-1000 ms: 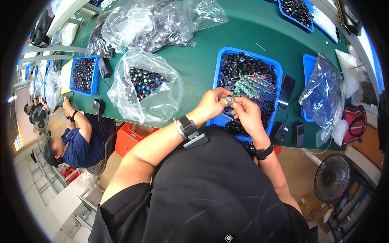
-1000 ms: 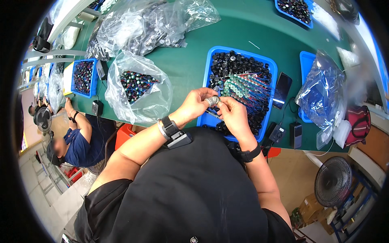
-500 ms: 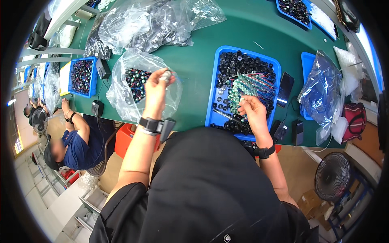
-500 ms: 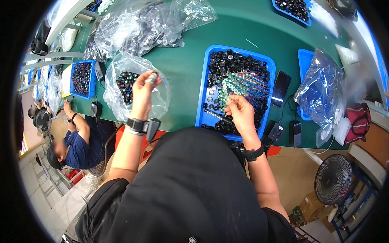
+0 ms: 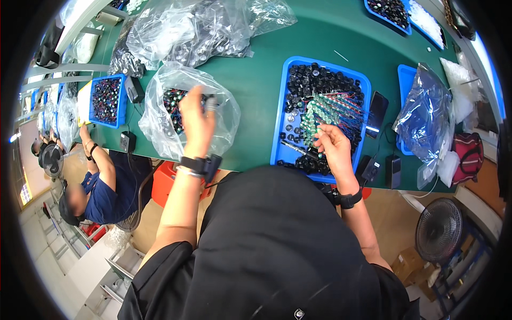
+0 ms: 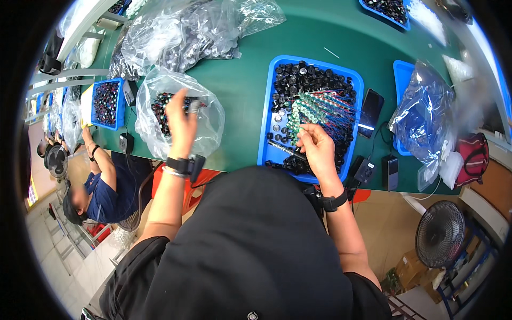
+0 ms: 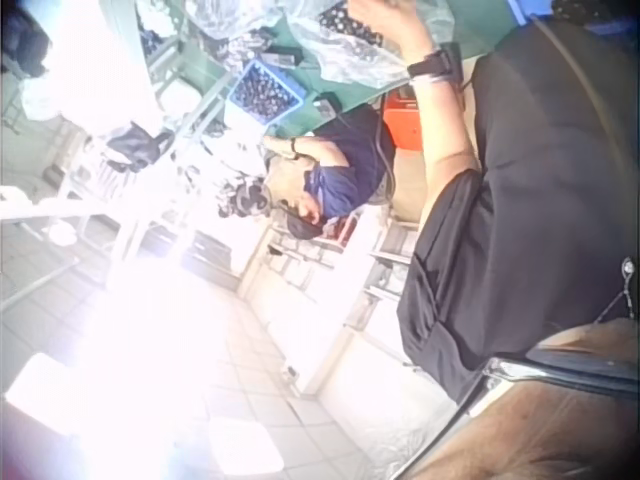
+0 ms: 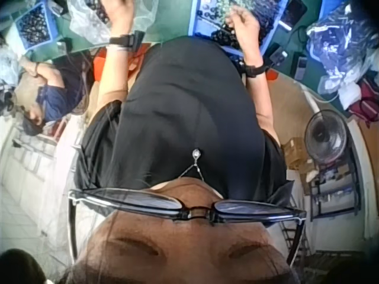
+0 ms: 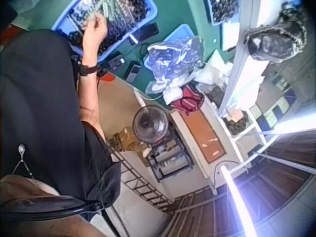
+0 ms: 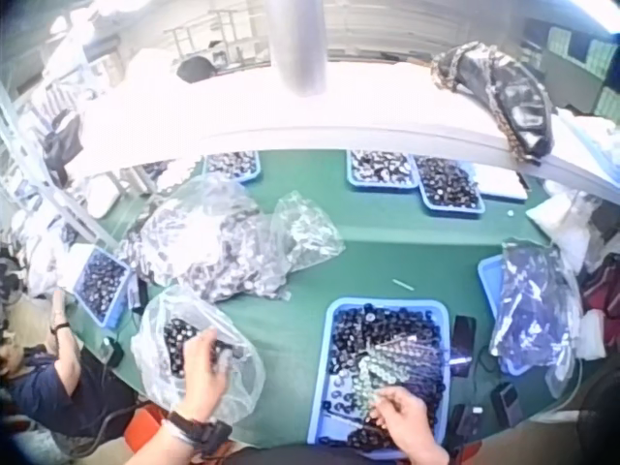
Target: The person sits at a green workbench and repeatedly picks up small cylindrical electronic components from a blue tray. They use a tool to manipulate the components, likely inserting or adjusting them, before placing them back into the tray. The process is repetitive and involves handling multiple small items one by one.
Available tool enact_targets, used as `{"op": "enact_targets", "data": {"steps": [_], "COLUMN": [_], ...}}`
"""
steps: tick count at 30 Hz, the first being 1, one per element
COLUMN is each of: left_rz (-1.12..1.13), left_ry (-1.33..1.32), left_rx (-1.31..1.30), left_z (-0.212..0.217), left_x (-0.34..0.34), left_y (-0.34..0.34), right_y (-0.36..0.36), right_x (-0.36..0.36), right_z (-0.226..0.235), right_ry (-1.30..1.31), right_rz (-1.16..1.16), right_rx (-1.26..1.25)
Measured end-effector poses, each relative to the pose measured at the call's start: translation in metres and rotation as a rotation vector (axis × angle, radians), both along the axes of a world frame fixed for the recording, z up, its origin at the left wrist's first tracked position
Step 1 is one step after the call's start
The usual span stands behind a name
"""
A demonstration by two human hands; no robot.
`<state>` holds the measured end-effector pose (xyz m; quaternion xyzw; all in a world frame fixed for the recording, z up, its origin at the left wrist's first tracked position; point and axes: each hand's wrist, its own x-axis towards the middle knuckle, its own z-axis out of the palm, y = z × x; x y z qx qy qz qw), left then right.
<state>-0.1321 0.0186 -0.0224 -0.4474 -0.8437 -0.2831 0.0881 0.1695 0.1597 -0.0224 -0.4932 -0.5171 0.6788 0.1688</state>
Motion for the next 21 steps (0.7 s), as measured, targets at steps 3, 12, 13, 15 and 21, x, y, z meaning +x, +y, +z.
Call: {"op": "enact_targets", "data": {"steps": [3, 12, 13, 15, 21], "left_rz": [-0.521, -0.307, -0.258, -0.055, 0.336], "left_ry": [-0.189, -1.205, -1.225, -1.081, -0.209], "left_rx": [-0.098, -0.092, 0.083, 0.26, 0.058], "left_z": [0.01, -0.027, -0.029, 0.003, -0.028], "left_x": [0.061, 0.102, 0.089, 0.059, -0.04], "left_y": [0.025, 0.041, 0.035, 0.031, -0.036], "right_y": [-0.002, 0.0, 0.0, -0.001, -0.004], "right_x": [0.0, 0.005, 0.008, 0.013, 0.009], "right_z": [-0.001, -0.002, -0.003, -0.007, -0.016], "right_ry": [-0.01, -0.03, -0.036, -0.049, -0.027], "right_rz": [0.013, 0.035, 0.024, -0.005, 0.043], "right_rx": [-0.014, -0.009, -0.013, -0.02, -0.042]}}
